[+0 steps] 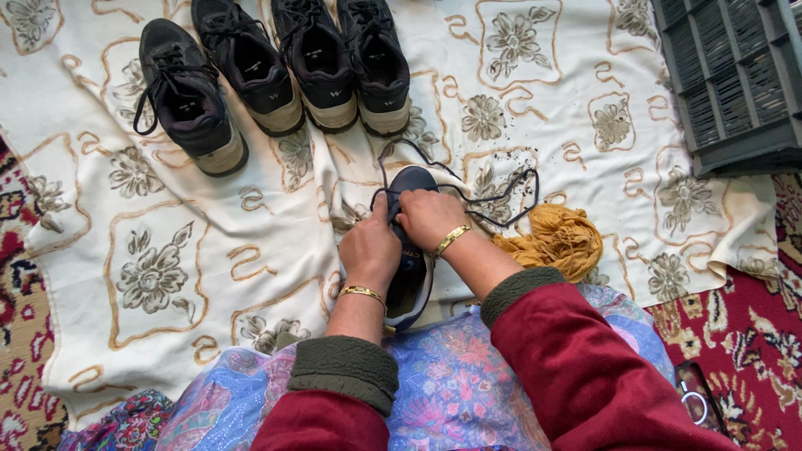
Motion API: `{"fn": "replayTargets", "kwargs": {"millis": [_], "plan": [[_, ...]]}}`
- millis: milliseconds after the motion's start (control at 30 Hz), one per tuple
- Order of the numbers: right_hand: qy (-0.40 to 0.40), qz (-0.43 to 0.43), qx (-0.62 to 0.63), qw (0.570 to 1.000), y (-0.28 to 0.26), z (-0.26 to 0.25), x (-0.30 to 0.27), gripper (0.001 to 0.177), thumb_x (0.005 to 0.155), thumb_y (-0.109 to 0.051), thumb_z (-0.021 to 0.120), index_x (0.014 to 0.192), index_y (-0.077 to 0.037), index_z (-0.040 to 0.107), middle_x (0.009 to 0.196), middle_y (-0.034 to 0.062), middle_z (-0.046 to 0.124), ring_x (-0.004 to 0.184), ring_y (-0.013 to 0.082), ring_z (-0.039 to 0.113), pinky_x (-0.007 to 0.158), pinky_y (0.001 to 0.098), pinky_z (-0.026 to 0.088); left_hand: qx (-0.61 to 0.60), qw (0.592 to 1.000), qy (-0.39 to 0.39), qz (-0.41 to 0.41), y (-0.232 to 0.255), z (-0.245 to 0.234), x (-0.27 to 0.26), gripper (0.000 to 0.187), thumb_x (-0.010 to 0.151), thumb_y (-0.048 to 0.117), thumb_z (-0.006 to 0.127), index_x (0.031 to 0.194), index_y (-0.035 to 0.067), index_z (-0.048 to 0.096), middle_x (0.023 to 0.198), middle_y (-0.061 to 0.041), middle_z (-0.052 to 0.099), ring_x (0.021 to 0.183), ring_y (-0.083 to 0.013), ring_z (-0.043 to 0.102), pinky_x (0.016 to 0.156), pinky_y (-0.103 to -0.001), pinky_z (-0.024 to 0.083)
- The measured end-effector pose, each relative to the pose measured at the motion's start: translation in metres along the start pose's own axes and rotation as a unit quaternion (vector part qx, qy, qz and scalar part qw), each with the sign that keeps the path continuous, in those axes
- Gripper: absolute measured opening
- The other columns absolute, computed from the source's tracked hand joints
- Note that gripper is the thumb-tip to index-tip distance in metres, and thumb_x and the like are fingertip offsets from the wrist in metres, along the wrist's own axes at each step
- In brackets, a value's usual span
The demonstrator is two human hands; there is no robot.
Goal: The person unlaces a dark blue sneaker, wipes it with a yellow cloth, and then relaces it. The person handles the shoe and laces by hand while seated on a patterned cloth with other shoes nearby.
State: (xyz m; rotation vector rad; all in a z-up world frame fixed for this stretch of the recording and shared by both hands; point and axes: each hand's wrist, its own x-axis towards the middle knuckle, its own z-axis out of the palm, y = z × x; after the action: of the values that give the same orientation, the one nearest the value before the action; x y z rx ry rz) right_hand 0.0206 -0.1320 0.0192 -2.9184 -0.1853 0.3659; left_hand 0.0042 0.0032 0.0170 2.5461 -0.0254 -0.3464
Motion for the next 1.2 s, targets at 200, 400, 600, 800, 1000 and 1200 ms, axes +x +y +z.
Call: {"fn": "replayTargets", "kwargs": {"millis": [200,400,600,800,1000,1200], "plan": [[-0.117,0.038,-0.011,0.992,-0.007,-0.003,0.005,0.028,0.088,-0.033,0.058,0.09,-0.011,0.074,0.099,0.0205,0.074,0.093,0.0378,0.071,0.083,0.0494,0.055,0.006,1.0,0.003,-0.021,-0.01,0.015,0.005,0.042,0.094,0.021,0.057,0.134,0.009,0.059,0.093,-0.02,0.075,0.088,-0.0402,0.072,0.077,-0.051,0.055],[-0.181,-0.037,0.175,0.967,0.01,-0.018,-0.027,0.033,0.091,-0.035,0.06,0.079,-0.006,0.066,0.075,0.0162,0.067,0.069,0.0289,0.063,0.066,0.0446,0.05,0.005,0.999,0.023,-0.029,-0.018,0.017,0.008,0.023,0.09,0.014,0.056,0.101,0.011,0.075,0.098,-0.018,0.075,0.094,-0.0386,0.072,0.083,-0.05,0.056],[-0.208,-0.068,0.49,0.843,0.025,-0.071,-0.113,0.032,0.101,-0.031,0.058,0.079,-0.009,0.053,0.067,-0.0065,0.044,0.061,0.0058,0.041,0.054,0.0279,0.038,-0.034,0.997,0.066,-0.037,-0.016,0.003,0.012,0.029,0.089,0.012,0.055,0.107,0.018,0.077,0.097,-0.019,0.075,0.092,-0.0387,0.071,0.082,-0.05,0.055],[-0.26,-0.058,0.58,0.77,-0.003,-0.116,-0.182,0.035,0.101,-0.028,0.06,0.075,-0.009,0.047,0.068,-0.0038,0.044,0.063,0.0072,0.04,0.056,0.0278,0.038,-0.021,0.995,0.057,-0.076,-0.018,0.003,0.016,0.03,0.091,0.014,0.055,0.11,0.021,0.078,0.097,-0.017,0.075,0.092,-0.0372,0.072,0.082,-0.048,0.056],[-0.211,-0.131,0.559,0.791,0.015,-0.154,-0.218,0.036,0.102,-0.024,0.06,0.077,-0.005,0.042,0.073,0.0032,0.038,0.068,0.0167,0.04,0.063,0.0378,0.038,0.005,0.994,0.065,-0.086,-0.031,0.003,0.023,0.026,0.092,0.015,0.057,0.106,0.019,0.078,0.092,-0.017,0.075,0.09,-0.0378,0.072,0.08,-0.049,0.056],[-0.043,-0.084,0.702,0.706,0.049,-0.151,-0.247,0.037,0.094,-0.028,0.064,0.07,-0.007,0.043,0.063,0.002,0.038,0.054,0.018,0.037,0.052,0.0373,0.031,-0.029,0.993,0.082,-0.075,-0.033,0.004,0.026,0.028,0.088,0.015,0.059,0.106,0.023,0.078,0.093,-0.016,0.075,0.09,-0.0373,0.072,0.08,-0.048,0.056]]}}
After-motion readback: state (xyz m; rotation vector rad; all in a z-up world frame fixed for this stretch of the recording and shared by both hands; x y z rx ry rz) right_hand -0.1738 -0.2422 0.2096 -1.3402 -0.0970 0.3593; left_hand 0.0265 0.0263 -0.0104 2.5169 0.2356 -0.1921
